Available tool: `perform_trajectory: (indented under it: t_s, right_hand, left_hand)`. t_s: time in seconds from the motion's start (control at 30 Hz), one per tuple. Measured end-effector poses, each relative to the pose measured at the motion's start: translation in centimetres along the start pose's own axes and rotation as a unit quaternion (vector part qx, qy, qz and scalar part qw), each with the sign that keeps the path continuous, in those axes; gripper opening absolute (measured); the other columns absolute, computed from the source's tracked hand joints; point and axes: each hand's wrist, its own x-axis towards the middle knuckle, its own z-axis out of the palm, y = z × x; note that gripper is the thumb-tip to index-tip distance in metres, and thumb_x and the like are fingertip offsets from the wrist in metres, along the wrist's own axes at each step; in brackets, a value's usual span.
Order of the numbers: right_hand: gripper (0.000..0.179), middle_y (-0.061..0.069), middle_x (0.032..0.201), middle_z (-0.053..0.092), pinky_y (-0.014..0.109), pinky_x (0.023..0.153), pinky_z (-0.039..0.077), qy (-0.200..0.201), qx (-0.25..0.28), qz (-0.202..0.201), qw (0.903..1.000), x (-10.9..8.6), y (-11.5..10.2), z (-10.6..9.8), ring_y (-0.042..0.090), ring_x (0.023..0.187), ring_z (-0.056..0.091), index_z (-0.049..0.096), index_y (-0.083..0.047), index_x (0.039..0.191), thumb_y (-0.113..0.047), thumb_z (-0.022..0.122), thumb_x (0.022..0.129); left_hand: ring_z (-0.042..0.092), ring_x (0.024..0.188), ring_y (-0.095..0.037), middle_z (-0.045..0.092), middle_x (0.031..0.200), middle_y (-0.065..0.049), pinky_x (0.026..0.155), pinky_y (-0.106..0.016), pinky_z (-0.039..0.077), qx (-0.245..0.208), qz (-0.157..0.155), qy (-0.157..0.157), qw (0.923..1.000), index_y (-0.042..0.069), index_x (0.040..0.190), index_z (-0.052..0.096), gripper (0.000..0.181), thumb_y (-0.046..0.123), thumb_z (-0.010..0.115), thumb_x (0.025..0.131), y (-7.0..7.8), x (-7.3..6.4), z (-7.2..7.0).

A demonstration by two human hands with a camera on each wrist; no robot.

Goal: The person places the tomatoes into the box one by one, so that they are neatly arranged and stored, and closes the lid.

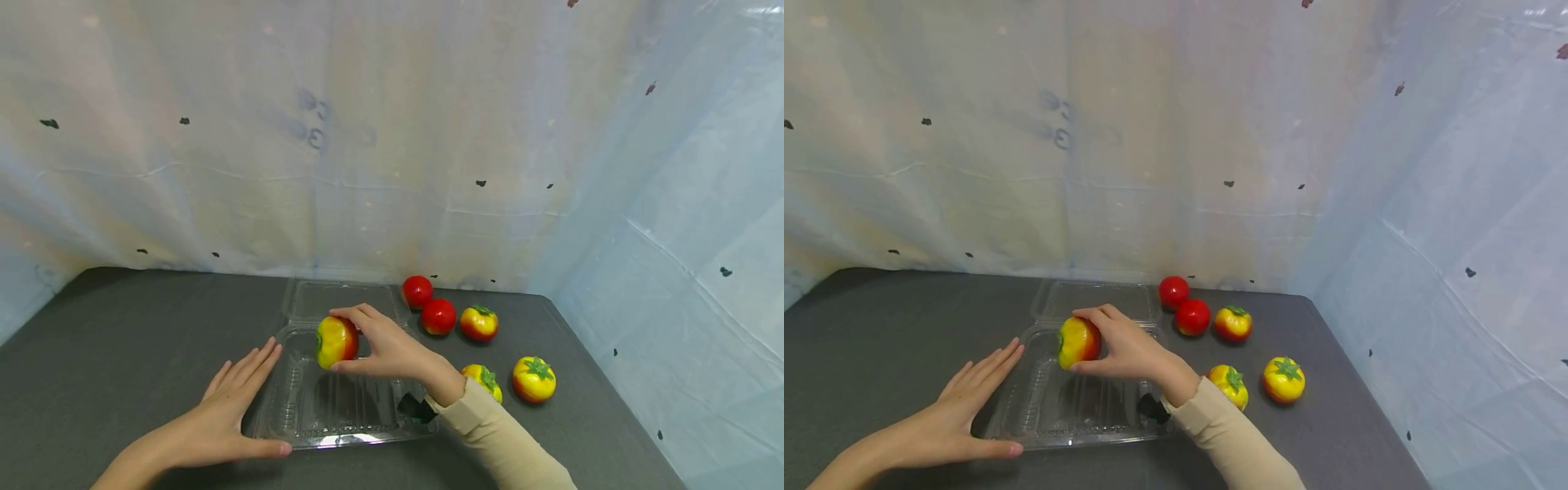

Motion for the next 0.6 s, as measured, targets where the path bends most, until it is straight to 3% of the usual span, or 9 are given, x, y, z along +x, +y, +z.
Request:
perform_trajectory:
  t_s: [0.6]
  right_hand:
    - [0.072, 0.005, 0.121, 0.047, 0.015, 0.085, 0.048, -0.046, -0.025, -0.001, 0.9986, 1.5, -0.4, 2.2, 0.008, 0.095, 0.052, 0.045, -0.014, 0.140, -0.038, 0.077, 0.081]
  left_hand:
    - [0.009, 0.140, -0.052, 0.007, 0.162, -0.013, 0.106, -0.072, -0.007, 0.002, -0.006, -0.001, 1.0000, 0.021, 0.156, 0.008, 0.119, 0.059, 0.078, 0.068, -0.1, 0.1, 0.0]
